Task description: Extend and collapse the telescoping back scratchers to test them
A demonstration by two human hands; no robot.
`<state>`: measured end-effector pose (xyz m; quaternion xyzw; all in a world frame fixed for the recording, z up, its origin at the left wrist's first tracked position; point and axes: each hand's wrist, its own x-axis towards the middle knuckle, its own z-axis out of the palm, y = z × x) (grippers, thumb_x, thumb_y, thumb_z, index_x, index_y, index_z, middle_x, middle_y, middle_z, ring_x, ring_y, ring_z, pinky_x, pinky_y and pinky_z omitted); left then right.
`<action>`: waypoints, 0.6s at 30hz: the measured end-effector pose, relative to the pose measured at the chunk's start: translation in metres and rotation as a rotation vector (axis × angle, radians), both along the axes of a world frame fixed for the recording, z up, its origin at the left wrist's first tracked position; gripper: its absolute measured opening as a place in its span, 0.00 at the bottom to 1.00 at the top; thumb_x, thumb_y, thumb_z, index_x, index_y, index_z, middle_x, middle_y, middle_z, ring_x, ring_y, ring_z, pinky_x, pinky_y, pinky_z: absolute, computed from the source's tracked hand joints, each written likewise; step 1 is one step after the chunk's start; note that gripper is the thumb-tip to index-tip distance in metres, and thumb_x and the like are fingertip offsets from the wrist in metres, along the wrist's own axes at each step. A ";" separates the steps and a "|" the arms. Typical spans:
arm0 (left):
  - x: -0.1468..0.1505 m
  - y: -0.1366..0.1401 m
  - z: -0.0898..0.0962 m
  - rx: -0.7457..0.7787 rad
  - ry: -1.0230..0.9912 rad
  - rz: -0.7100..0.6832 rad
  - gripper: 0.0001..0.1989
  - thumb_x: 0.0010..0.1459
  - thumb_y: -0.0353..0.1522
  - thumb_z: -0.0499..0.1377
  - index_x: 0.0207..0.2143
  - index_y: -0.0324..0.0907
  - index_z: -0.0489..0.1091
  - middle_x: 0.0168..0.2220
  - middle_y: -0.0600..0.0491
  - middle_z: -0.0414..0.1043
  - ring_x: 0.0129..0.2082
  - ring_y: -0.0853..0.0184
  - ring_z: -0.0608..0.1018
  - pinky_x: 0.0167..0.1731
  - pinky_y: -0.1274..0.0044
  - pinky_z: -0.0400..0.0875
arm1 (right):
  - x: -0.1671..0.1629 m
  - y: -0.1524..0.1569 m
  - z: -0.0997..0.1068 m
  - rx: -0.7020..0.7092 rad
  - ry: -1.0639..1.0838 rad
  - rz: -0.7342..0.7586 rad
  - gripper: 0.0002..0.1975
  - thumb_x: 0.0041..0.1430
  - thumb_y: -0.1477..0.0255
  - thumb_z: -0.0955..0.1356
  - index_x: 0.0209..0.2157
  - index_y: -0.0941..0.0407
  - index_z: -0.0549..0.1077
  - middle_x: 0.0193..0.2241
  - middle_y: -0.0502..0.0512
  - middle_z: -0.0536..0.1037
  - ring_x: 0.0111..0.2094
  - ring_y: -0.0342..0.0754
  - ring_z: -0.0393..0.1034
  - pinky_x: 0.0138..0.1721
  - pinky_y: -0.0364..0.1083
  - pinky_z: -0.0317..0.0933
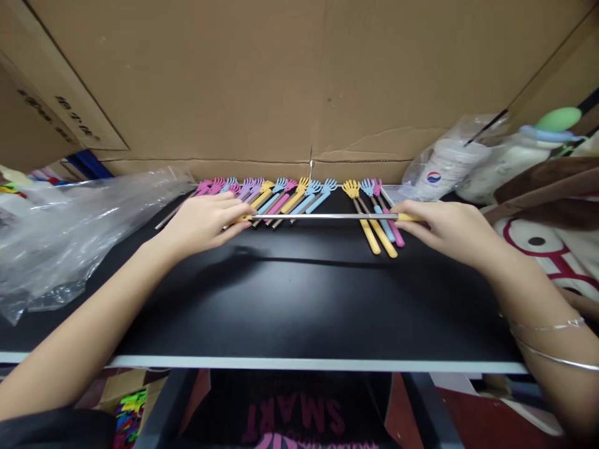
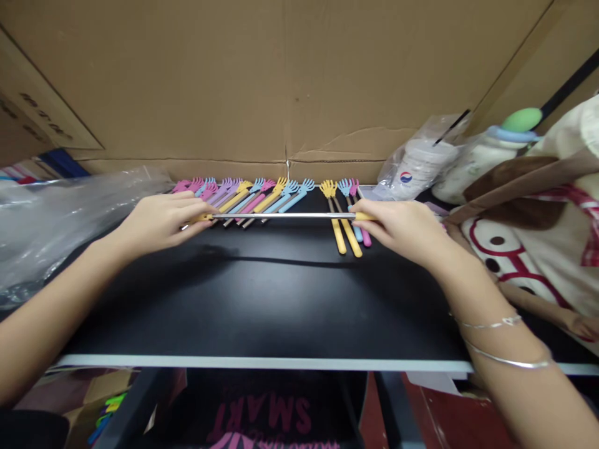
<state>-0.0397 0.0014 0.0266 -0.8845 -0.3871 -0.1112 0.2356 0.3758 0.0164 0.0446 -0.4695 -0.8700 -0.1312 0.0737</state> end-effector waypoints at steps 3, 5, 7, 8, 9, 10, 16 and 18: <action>0.000 0.000 0.000 0.024 0.010 0.056 0.18 0.66 0.39 0.44 0.41 0.42 0.71 0.35 0.50 0.75 0.34 0.63 0.76 0.28 0.75 0.64 | 0.002 0.000 0.000 0.060 0.021 -0.027 0.18 0.64 0.58 0.57 0.41 0.52 0.71 0.29 0.56 0.77 0.27 0.50 0.69 0.26 0.44 0.49; -0.001 0.000 0.000 0.048 0.016 0.075 0.19 0.66 0.39 0.43 0.40 0.42 0.71 0.35 0.49 0.75 0.34 0.64 0.76 0.27 0.75 0.64 | 0.003 -0.001 0.002 0.054 0.015 -0.037 0.17 0.64 0.59 0.58 0.42 0.53 0.71 0.29 0.56 0.77 0.27 0.49 0.68 0.26 0.44 0.50; -0.001 0.001 0.000 0.080 0.020 0.075 0.18 0.67 0.39 0.43 0.41 0.42 0.71 0.35 0.49 0.75 0.36 0.63 0.75 0.28 0.75 0.65 | 0.004 -0.002 0.005 0.044 -0.012 -0.052 0.15 0.64 0.60 0.59 0.40 0.53 0.71 0.30 0.56 0.77 0.27 0.48 0.68 0.26 0.43 0.50; -0.002 0.001 0.000 0.096 0.019 0.074 0.18 0.67 0.39 0.44 0.41 0.43 0.71 0.35 0.50 0.75 0.37 0.63 0.75 0.29 0.75 0.65 | 0.005 -0.002 0.006 0.039 -0.029 -0.063 0.14 0.64 0.60 0.59 0.38 0.53 0.70 0.30 0.56 0.77 0.27 0.47 0.67 0.26 0.43 0.50; -0.002 0.001 0.000 0.112 0.015 0.074 0.18 0.67 0.39 0.44 0.41 0.43 0.71 0.36 0.50 0.75 0.38 0.63 0.75 0.30 0.74 0.65 | 0.005 -0.002 0.006 0.037 -0.044 -0.075 0.13 0.64 0.60 0.60 0.37 0.53 0.70 0.30 0.55 0.77 0.27 0.46 0.66 0.26 0.43 0.50; -0.003 0.001 0.000 0.129 0.011 0.076 0.17 0.67 0.39 0.45 0.42 0.44 0.71 0.36 0.50 0.75 0.39 0.63 0.75 0.30 0.74 0.65 | 0.006 -0.002 0.007 0.037 -0.056 -0.086 0.13 0.64 0.61 0.60 0.36 0.53 0.70 0.29 0.55 0.77 0.26 0.46 0.65 0.26 0.43 0.49; -0.007 0.003 -0.007 0.125 -0.022 0.050 0.15 0.67 0.38 0.46 0.43 0.45 0.71 0.35 0.50 0.75 0.36 0.64 0.75 0.25 0.74 0.61 | 0.009 0.000 0.005 0.126 -0.083 -0.047 0.16 0.66 0.60 0.56 0.35 0.54 0.68 0.32 0.56 0.77 0.29 0.47 0.67 0.26 0.43 0.49; -0.007 0.005 -0.009 0.107 -0.042 0.029 0.15 0.67 0.37 0.47 0.43 0.45 0.71 0.35 0.50 0.75 0.37 0.64 0.75 0.25 0.74 0.60 | 0.011 0.000 0.006 0.170 -0.088 -0.049 0.18 0.67 0.59 0.55 0.36 0.54 0.69 0.33 0.57 0.78 0.30 0.47 0.68 0.26 0.43 0.49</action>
